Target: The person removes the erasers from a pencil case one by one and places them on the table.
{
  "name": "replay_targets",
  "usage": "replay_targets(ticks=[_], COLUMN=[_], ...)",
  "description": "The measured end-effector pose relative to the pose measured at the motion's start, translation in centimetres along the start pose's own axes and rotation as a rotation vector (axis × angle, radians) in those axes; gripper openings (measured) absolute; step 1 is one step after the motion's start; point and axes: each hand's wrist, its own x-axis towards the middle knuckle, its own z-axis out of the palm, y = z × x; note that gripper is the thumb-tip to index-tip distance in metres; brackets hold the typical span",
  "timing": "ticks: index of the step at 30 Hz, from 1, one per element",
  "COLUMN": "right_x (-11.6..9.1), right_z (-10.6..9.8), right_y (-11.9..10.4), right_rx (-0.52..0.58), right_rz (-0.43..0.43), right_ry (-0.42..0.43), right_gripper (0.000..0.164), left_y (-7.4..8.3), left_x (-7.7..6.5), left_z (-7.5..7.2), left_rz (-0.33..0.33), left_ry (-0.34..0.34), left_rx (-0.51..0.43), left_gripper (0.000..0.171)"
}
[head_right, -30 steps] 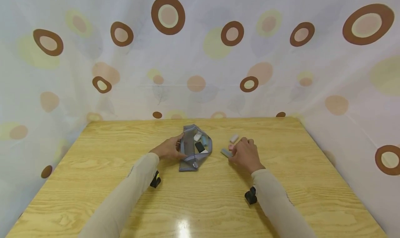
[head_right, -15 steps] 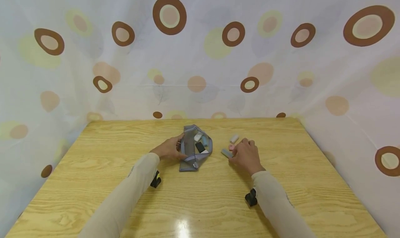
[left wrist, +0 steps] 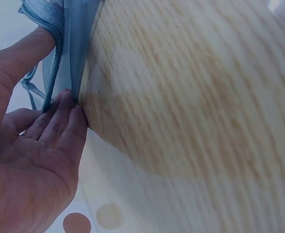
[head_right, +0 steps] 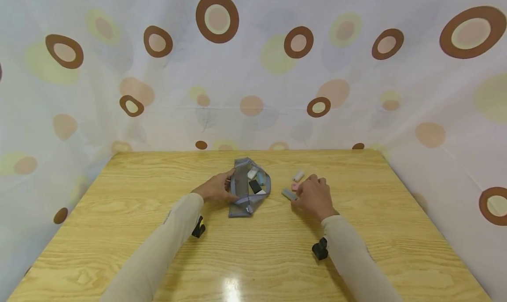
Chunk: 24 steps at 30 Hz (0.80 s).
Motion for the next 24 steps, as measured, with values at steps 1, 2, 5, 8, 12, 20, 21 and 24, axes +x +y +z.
replay_targets(ticks=[1, 2, 5, 8, 12, 20, 21, 24], right_x=[0.0, 0.1, 0.4, 0.9, 1.7, 3.4, 3.7, 4.4], right_z=[-0.1, -0.2, -0.6, -1.0, -1.3, -0.9, -0.7, -0.3], right_y=[0.0, -0.1, -0.2, -0.6, -1.5, -4.1, -4.4, -5.4], right_rx=[0.012, 0.028, 0.106, 0.187, 0.227, 0.262, 0.266, 0.256], right_rz=[0.011, 0.021, 0.027, 0.011, 0.007, 0.033, 0.034, 0.030], right_ry=[-0.001, 0.000, 0.023, 0.061, 0.117, 0.175, 0.172, 0.169], right_gripper=[0.028, 0.032, 0.037, 0.036, 0.034, 0.035, 0.035, 0.036], left_y=[0.0, 0.0, -0.1, -0.1, -0.2, -0.5, -0.5, -0.7], left_x=[0.0, 0.0, 0.1, 0.2, 0.3, 0.4, 0.4, 0.6], left_z=[0.0, 0.0, 0.0, 0.0, 0.2, 0.4, 0.4, 0.3], left_rz=[0.000, 0.000, -0.002, -0.005, -0.002, -0.002, -0.001, 0.000], left_ry=[0.001, 0.001, 0.001, -0.001, 0.004, 0.006, 0.009, 0.017], left_rx=[0.001, 0.004, 0.011, 0.017, 0.026, 0.005, 0.007, 0.018], left_gripper=[0.103, 0.103, 0.103, 0.103, 0.103, 0.105, 0.105, 0.105])
